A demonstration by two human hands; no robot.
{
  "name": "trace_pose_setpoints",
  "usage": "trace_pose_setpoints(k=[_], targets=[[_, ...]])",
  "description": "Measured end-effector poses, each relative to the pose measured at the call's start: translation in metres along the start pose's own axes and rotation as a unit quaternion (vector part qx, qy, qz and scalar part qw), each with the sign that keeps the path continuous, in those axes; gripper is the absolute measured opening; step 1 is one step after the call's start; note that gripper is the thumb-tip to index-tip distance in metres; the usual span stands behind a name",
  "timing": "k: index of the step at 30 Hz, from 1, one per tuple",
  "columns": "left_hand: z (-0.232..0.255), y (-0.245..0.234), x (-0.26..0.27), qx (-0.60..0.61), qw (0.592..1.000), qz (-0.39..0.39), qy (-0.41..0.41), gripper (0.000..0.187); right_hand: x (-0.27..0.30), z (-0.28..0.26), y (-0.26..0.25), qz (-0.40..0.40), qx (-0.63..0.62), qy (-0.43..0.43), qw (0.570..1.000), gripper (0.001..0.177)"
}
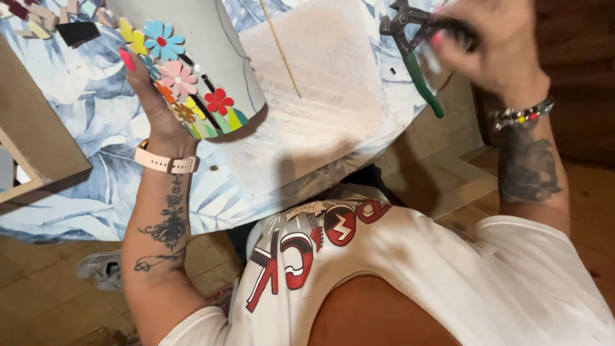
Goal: Decorating a cylindrical container with colorful flower cutouts using glue and a wooden stick
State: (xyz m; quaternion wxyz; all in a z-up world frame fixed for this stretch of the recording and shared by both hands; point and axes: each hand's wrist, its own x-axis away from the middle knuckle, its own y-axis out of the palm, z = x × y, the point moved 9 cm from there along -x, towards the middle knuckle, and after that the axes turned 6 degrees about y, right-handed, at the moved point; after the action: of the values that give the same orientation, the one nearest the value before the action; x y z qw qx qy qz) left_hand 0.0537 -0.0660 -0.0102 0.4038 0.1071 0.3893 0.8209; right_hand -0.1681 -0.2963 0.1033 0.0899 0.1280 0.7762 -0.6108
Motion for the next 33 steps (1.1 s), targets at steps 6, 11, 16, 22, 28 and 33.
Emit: trace_pose_setpoints(k=[6,11,16,22,28,33], targets=[[0.003,0.004,0.0,-0.004,1.0,-0.014,0.024,0.064,0.006,-0.008,0.044,-0.146,-0.005,-0.049,0.988,0.021],[0.003,-0.008,0.002,-0.035,0.998,-0.01,0.052,0.061,0.0,-0.009,0.051,-0.175,-0.033,-0.039,0.983,0.023],[0.003,-0.002,-0.001,-0.026,0.999,-0.013,0.043,0.062,0.0,-0.007,0.057,-0.177,-0.014,-0.055,0.983,0.024],[0.003,0.006,-0.001,0.001,0.999,-0.029,0.033,0.061,-0.002,-0.009,0.058,-0.184,-0.009,-0.061,0.981,0.023],[0.001,0.003,-0.002,0.002,0.999,-0.024,0.034,0.065,-0.002,-0.009,0.061,-0.188,0.004,-0.053,0.981,0.023],[0.003,0.008,-0.003,0.025,0.998,-0.036,0.045,0.061,-0.003,-0.008,0.061,-0.178,0.007,-0.044,0.983,0.019]])
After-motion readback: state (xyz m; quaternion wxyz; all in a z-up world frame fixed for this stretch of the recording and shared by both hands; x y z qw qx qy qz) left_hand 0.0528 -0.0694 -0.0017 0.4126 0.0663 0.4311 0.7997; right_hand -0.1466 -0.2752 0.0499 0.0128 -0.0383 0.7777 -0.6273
